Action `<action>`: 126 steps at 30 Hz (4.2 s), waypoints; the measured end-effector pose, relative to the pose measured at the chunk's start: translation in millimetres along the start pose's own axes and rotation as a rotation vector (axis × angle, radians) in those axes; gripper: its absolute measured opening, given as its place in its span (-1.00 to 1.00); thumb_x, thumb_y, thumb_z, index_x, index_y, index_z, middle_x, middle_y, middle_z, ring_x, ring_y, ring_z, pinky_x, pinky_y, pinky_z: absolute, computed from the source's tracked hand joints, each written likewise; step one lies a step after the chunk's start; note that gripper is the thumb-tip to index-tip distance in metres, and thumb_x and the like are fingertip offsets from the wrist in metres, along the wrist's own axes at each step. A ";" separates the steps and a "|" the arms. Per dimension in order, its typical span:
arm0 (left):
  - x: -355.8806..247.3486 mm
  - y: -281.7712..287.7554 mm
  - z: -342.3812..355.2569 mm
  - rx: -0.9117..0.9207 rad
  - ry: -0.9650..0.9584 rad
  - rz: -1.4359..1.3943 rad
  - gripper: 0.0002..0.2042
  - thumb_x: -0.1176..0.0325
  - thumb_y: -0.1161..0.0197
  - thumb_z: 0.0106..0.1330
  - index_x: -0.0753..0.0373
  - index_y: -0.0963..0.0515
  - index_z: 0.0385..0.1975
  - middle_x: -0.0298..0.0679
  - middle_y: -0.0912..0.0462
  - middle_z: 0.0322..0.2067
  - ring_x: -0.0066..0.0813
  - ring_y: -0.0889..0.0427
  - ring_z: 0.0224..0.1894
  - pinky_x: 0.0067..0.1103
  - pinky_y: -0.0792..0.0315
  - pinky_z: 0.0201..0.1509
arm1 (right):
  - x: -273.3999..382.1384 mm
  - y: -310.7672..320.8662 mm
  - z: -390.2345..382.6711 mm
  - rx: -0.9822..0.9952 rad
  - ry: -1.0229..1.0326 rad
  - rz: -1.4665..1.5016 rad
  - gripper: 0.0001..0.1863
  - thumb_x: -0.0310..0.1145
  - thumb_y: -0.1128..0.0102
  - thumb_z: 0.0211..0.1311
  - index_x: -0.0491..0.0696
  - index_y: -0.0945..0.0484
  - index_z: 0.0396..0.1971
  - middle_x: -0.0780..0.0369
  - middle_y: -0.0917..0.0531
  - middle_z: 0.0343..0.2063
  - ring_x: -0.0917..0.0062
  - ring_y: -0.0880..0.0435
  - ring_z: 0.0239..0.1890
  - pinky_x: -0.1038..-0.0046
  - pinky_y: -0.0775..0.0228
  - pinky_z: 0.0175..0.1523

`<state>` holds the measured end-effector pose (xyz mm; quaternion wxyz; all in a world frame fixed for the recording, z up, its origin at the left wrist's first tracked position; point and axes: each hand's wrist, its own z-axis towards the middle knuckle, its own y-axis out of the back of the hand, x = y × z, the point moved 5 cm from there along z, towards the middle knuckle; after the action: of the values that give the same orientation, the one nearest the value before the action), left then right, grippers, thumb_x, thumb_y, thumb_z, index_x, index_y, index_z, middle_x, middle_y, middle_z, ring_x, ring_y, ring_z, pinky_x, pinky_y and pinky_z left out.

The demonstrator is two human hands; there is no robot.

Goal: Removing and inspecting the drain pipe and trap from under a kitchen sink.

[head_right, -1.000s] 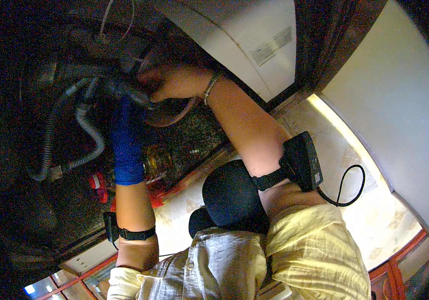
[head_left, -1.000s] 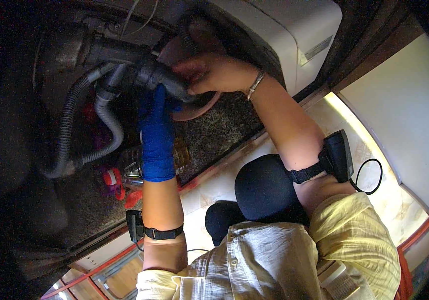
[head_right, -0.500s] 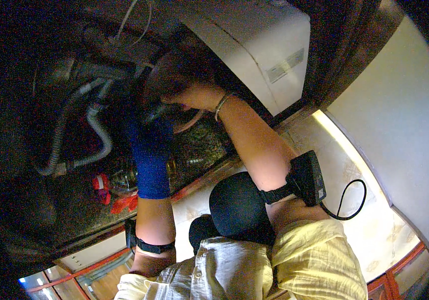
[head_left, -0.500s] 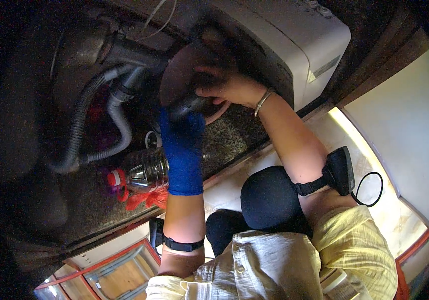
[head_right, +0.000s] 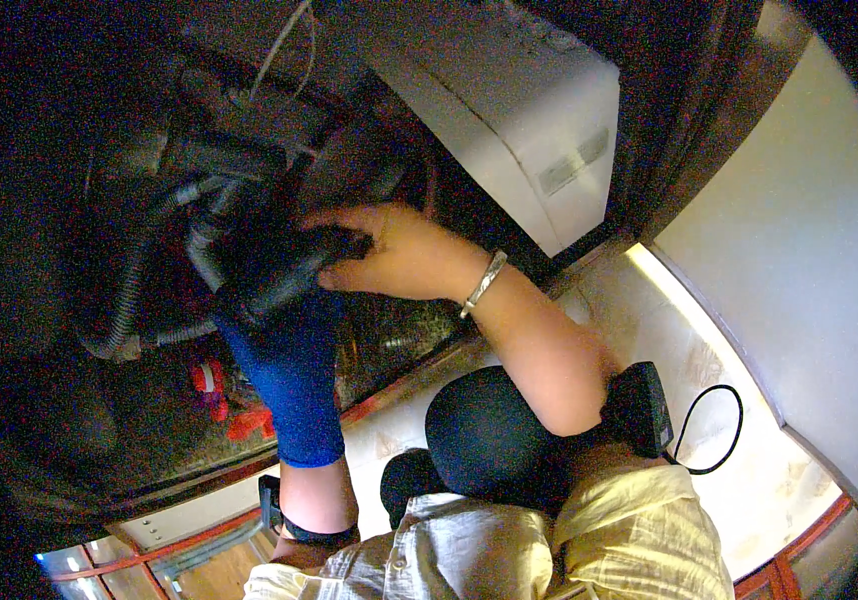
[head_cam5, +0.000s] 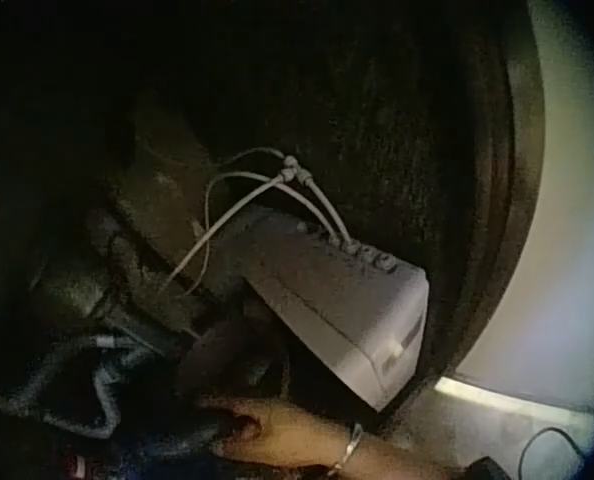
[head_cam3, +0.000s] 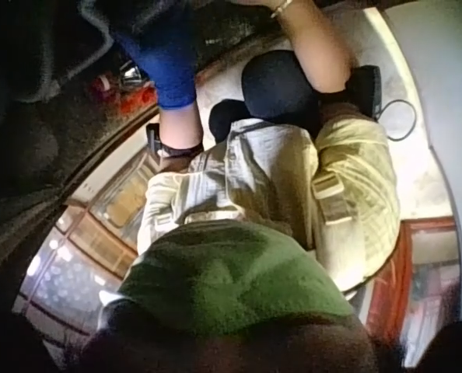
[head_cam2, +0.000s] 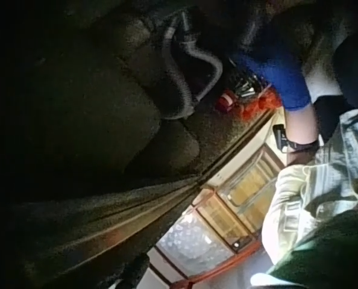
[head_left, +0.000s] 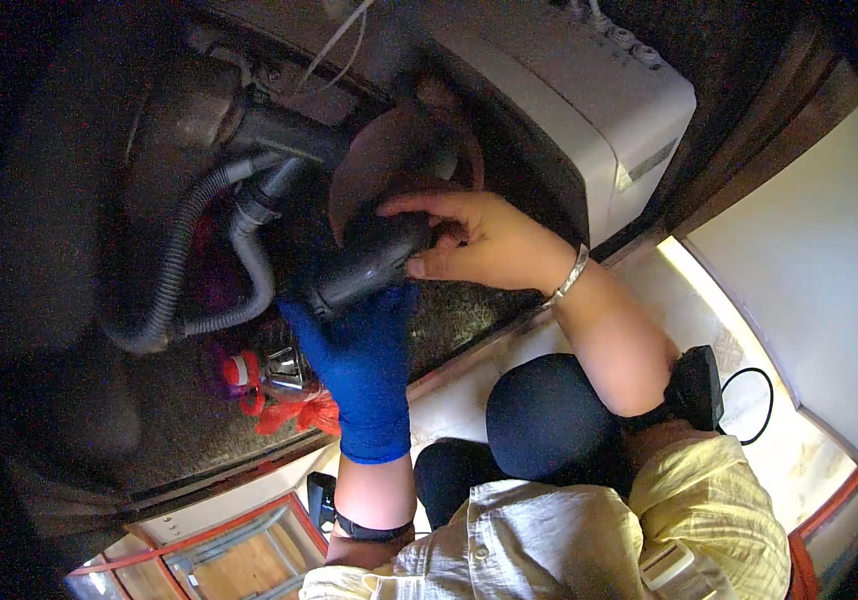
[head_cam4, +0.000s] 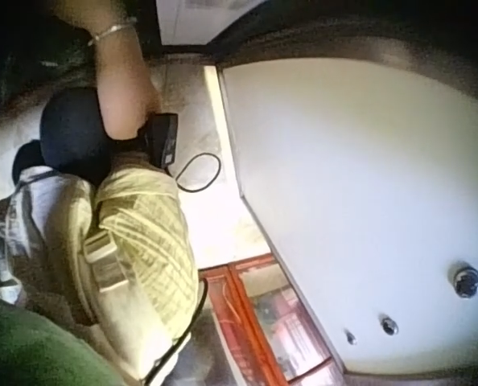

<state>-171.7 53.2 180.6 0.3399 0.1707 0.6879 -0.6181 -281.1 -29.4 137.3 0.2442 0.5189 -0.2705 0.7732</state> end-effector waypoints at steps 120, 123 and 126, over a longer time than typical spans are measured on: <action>-53.5 -19.9 19.2 0.012 -0.244 0.485 -0.53 0.06 -0.09 0.16 0.22 -0.33 -0.01 -0.24 -0.44 -0.12 -0.50 -0.45 -0.14 -0.57 -0.40 -0.13 | 87.1 -37.4 -49.7 -0.416 0.461 -0.662 -0.50 -0.27 -0.26 -0.11 -0.15 -0.40 -0.12 0.16 -0.45 -0.19 0.44 -0.40 -0.10 0.50 -0.21 -0.01; -61.3 -6.8 17.0 -0.112 -0.191 0.471 -0.53 0.07 -0.08 0.17 0.24 -0.32 0.00 -0.22 -0.41 -0.09 -0.48 -0.41 -0.08 -0.57 -0.34 -0.03 | 14.6 1.4 -37.9 -0.664 0.099 -0.567 -0.38 -0.10 -0.23 -0.09 -0.17 -0.33 -0.05 0.03 -0.43 -0.17 0.18 -0.37 -0.04 0.30 -0.15 0.10; -71.0 13.1 22.5 0.086 -0.407 0.486 -0.50 0.07 -0.09 0.16 0.26 -0.30 0.01 -0.20 -0.39 -0.07 -0.46 -0.36 -0.04 -0.55 -0.27 0.04 | -93.6 39.3 -44.5 -0.671 -0.405 -0.333 -0.38 -0.06 -0.14 0.01 -0.17 -0.27 -0.01 0.06 -0.42 -0.14 0.22 -0.40 -0.06 0.29 -0.19 0.09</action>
<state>-106.9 46.9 219.1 0.6009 0.2170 0.5180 -0.5688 -304.8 -37.4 29.3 0.4631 0.5887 -0.4619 0.4750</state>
